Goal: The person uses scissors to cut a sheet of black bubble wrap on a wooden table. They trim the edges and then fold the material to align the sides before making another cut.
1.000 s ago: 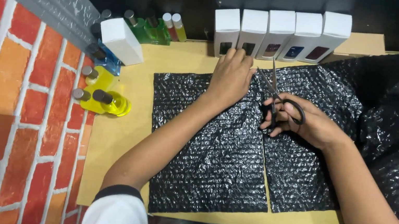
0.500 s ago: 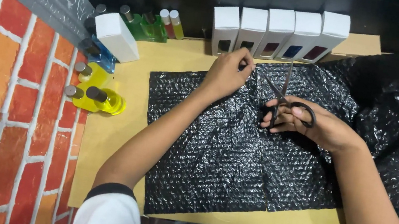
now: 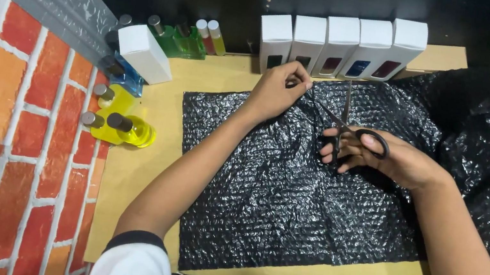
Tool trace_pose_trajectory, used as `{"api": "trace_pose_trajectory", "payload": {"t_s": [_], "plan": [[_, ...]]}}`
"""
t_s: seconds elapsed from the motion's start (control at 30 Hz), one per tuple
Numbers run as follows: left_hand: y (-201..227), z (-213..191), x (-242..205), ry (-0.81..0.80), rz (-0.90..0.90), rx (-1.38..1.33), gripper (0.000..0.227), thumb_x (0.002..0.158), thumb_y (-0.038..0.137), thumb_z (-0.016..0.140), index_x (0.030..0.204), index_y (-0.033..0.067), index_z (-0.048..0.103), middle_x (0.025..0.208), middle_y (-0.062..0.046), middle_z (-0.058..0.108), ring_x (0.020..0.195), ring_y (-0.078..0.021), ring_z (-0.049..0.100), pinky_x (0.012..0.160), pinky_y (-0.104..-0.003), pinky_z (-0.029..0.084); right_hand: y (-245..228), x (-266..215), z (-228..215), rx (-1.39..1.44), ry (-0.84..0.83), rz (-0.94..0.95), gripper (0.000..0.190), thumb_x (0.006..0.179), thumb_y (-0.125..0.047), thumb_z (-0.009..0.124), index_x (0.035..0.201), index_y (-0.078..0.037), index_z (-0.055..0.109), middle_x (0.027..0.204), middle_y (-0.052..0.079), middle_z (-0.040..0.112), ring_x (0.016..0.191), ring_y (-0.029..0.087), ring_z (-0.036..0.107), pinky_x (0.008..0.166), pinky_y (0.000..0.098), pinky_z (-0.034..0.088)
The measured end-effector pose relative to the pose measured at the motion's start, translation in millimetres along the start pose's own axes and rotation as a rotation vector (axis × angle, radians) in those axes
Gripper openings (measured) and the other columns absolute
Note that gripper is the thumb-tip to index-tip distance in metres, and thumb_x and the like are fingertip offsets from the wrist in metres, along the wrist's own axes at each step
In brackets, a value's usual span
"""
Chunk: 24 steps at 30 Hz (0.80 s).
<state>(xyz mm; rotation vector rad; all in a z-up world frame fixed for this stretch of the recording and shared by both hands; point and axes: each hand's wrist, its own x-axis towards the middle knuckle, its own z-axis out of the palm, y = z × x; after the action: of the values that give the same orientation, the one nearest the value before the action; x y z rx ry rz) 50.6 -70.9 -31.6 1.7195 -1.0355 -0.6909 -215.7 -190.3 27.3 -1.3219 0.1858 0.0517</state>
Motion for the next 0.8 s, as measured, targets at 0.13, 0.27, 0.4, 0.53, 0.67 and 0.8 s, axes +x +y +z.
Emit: {"api": "trace_pose_trajectory", "payload": {"t_s": [0.13,0.27,0.4,0.53,0.67,0.8], "plan": [[0,-8,1,-0.056,0.02,-0.061,0.012,0.098,0.016,0.074,0.109,0.0201,0.077,0.089,-0.001,0.084,0.092,-0.012,0.075,0.097,-0.034,0.06,-4,2,3,0.0,0.002,0.02,0.089,0.097,-0.05,0.057,0.149,0.022,0.054,0.121,0.036,0.074,0.113,0.052,0.077,0.083,0.0613,0.068],[17,-21,-6,-0.107,0.018,-0.087,0.015,0.099,0.013,0.073,0.114,0.0167,0.076,0.089,-0.001,0.083,0.092,-0.0122,0.073,0.098,-0.034,0.061,-7,2,5,-0.001,0.011,0.056,0.089,0.097,-0.05,0.059,0.147,0.024,0.054,0.119,0.04,0.076,0.109,0.053,0.08,0.075,0.062,0.071],[14,-22,-5,-0.121,0.031,-0.142,0.02,0.099,0.012,0.075,0.119,0.0153,0.076,0.089,-0.002,0.082,0.091,-0.0106,0.071,0.098,-0.033,0.062,-12,0,10,-0.021,0.021,0.068,0.088,0.096,-0.049,0.061,0.143,0.025,0.056,0.111,0.041,0.078,0.1,0.052,0.083,0.067,0.0587,0.074],[5,-20,-1,-0.135,0.033,-0.152,0.02,0.1,0.013,0.076,0.12,0.0171,0.076,0.087,0.001,0.081,0.087,-0.0084,0.069,0.094,-0.029,0.062,-17,0,11,-0.061,0.057,0.084,0.089,0.094,-0.051,0.062,0.143,0.022,0.059,0.11,0.043,0.079,0.096,0.054,0.085,0.061,0.0521,0.074],[18,-21,-2,-0.174,-0.028,-0.142,0.019,0.105,0.013,0.071,0.124,0.0159,0.074,0.085,0.003,0.072,0.074,-0.0067,0.057,0.074,-0.025,0.05,-13,0,0,-0.06,0.021,0.157,0.081,0.094,-0.049,0.062,0.148,0.012,0.06,0.115,0.035,0.081,0.098,0.047,0.086,0.063,0.0462,0.073],[29,-23,-8,-0.186,-0.047,-0.091,0.017,0.109,0.019,0.068,0.124,0.0139,0.074,0.076,0.01,0.058,0.062,-0.0042,0.047,0.069,-0.024,0.048,-17,-3,-1,-0.054,-0.013,0.22,0.076,0.094,-0.05,0.063,0.15,0.001,0.062,0.12,0.027,0.084,0.102,0.041,0.087,0.063,0.0433,0.072]]}}
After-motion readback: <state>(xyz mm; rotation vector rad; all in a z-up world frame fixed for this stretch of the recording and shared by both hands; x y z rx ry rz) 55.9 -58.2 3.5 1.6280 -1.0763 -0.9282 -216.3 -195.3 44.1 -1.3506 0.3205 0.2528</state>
